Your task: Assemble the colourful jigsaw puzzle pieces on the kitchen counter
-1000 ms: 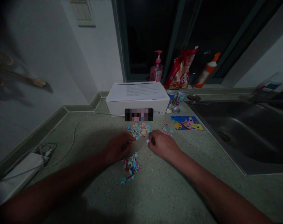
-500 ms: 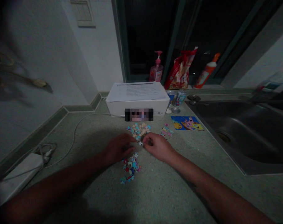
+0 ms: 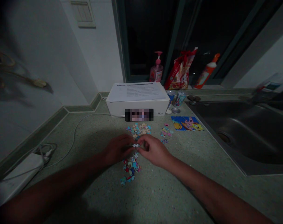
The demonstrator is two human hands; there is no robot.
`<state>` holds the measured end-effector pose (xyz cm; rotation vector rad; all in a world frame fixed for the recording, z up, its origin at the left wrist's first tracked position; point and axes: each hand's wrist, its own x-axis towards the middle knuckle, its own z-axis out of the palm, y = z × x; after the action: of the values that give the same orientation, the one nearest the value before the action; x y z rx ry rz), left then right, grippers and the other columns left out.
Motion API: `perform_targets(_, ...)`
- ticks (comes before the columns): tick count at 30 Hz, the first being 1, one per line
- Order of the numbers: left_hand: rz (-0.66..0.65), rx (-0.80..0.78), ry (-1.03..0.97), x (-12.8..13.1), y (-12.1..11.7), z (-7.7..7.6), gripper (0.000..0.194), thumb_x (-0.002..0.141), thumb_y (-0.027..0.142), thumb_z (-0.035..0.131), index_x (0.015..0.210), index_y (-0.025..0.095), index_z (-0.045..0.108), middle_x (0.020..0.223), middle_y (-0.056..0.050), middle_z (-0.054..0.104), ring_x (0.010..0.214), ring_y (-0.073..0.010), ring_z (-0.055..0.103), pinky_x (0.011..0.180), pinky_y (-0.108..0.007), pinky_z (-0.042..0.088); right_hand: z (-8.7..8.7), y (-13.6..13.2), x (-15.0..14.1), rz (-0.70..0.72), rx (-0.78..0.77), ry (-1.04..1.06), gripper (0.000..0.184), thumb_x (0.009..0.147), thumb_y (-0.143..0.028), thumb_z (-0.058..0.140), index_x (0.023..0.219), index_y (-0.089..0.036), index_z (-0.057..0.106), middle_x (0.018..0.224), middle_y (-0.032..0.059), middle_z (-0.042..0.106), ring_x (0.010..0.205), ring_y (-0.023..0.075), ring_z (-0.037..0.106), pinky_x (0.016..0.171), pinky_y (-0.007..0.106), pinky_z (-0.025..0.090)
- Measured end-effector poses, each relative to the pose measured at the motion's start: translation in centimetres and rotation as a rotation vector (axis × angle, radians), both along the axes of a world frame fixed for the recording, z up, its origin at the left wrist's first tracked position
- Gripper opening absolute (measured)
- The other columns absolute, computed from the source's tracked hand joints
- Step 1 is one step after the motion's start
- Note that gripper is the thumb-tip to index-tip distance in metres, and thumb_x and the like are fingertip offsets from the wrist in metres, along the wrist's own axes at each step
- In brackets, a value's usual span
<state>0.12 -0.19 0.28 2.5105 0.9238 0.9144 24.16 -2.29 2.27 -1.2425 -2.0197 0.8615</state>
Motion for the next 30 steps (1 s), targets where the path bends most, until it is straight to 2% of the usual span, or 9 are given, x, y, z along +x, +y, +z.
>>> perform_targets(2, 0.032, -0.049, 0.048, 0.03, -0.15, 0.31, 0.021, 0.101, 0.027, 0.063, 0.115, 0.038, 0.075, 0.109, 0.000, 0.081, 0.096, -0.0233, 0.079, 0.085, -0.042, 0.067, 0.32, -0.21, 0.08, 0.013, 0.104, -0.103, 0.012, 0.092, -0.022, 0.069, 0.104, -0.024, 0.069, 0.090, 0.0014, 0.069, 0.072, 0.0167, 0.062, 0.068, 0.031, 0.049)
perform_targets(5, 0.061, -0.040, 0.092, 0.06, -0.38, 0.72, 0.028, 0.099, 0.025, 0.065, 0.116, 0.044, 0.075, 0.110, 0.004, 0.082, 0.097, -0.0222, 0.079, 0.084, -0.042, 0.067, 0.59, -0.32, 0.27, 0.027, 0.201, -0.219, 0.012, 0.095, -0.021, 0.067, 0.106, -0.025, 0.069, 0.100, 0.0036, 0.071, 0.074, 0.0169, 0.065, 0.070, 0.032, 0.052)
perform_targets(10, 0.057, -0.033, 0.080, 0.02, -0.33, 0.46, 0.025, 0.102, 0.023, 0.060, 0.111, 0.042, 0.074, 0.110, 0.003, 0.082, 0.100, -0.0216, 0.078, 0.087, -0.041, 0.066, 0.86, -0.32, 0.62, 0.058, 0.294, -0.319, 0.013, 0.101, -0.024, 0.063, 0.111, -0.025, 0.071, 0.114, 0.0078, 0.074, 0.081, 0.0195, 0.070, 0.074, 0.035, 0.058)
perform_targets(16, 0.069, -0.032, 0.105, 0.04, -0.27, 0.55, 0.027, 0.103, 0.021, 0.055, 0.108, 0.040, 0.074, 0.107, 0.003, 0.082, 0.098, -0.0210, 0.077, 0.086, -0.040, 0.065, 0.54, -0.11, 0.67, 0.050, 0.262, -0.363, 0.013, 0.102, -0.019, 0.059, 0.105, -0.025, 0.070, 0.111, 0.0079, 0.075, 0.100, 0.0243, 0.074, 0.086, 0.038, 0.059)
perform_targets(19, 0.125, -0.037, 0.091, 0.08, -0.30, 0.71, 0.028, 0.102, 0.020, 0.056, 0.109, 0.040, 0.075, 0.109, 0.002, 0.082, 0.098, -0.0216, 0.078, 0.087, -0.041, 0.065, 0.19, 0.05, 0.75, 0.010, 0.228, -0.382, 0.016, 0.100, -0.020, 0.058, 0.106, -0.025, 0.071, 0.113, 0.0089, 0.074, 0.102, 0.0267, 0.075, 0.088, 0.041, 0.059)
perform_targets(22, 0.144, -0.021, 0.082, 0.07, -0.29, 0.70, 0.029, 0.101, 0.020, 0.057, 0.110, 0.041, 0.074, 0.110, 0.004, 0.082, 0.097, -0.0207, 0.078, 0.086, -0.040, 0.065, 0.12, -0.09, 0.63, 0.040, 0.211, -0.374, 0.014, 0.100, -0.024, 0.062, 0.109, -0.027, 0.071, 0.115, 0.0091, 0.075, 0.105, 0.0287, 0.075, 0.090, 0.043, 0.059)
perform_targets(26, 0.127, 0.002, 0.052, 0.05, -0.29, 0.60, 0.026, 0.103, 0.021, 0.055, 0.111, 0.038, 0.073, 0.110, 0.003, 0.081, 0.096, -0.0200, 0.078, 0.085, -0.038, 0.066, 0.26, -0.45, 0.16, 0.047, 0.178, -0.434, 0.013, 0.097, -0.026, 0.069, 0.110, -0.027, 0.071, 0.119, 0.0105, 0.075, 0.103, 0.0303, 0.076, 0.086, 0.043, 0.059)
perform_targets(30, 0.096, -0.001, 0.028, 0.05, -0.26, 0.51, 0.021, 0.106, 0.024, 0.052, 0.110, 0.034, 0.071, 0.108, 0.001, 0.080, 0.096, -0.0206, 0.078, 0.084, -0.037, 0.066, 0.26, -0.43, 0.00, 0.038, 0.167, -0.462, 0.011, 0.096, -0.019, 0.066, 0.104, -0.026, 0.069, 0.113, 0.0100, 0.075, 0.101, 0.0301, 0.076, 0.084, 0.042, 0.058)
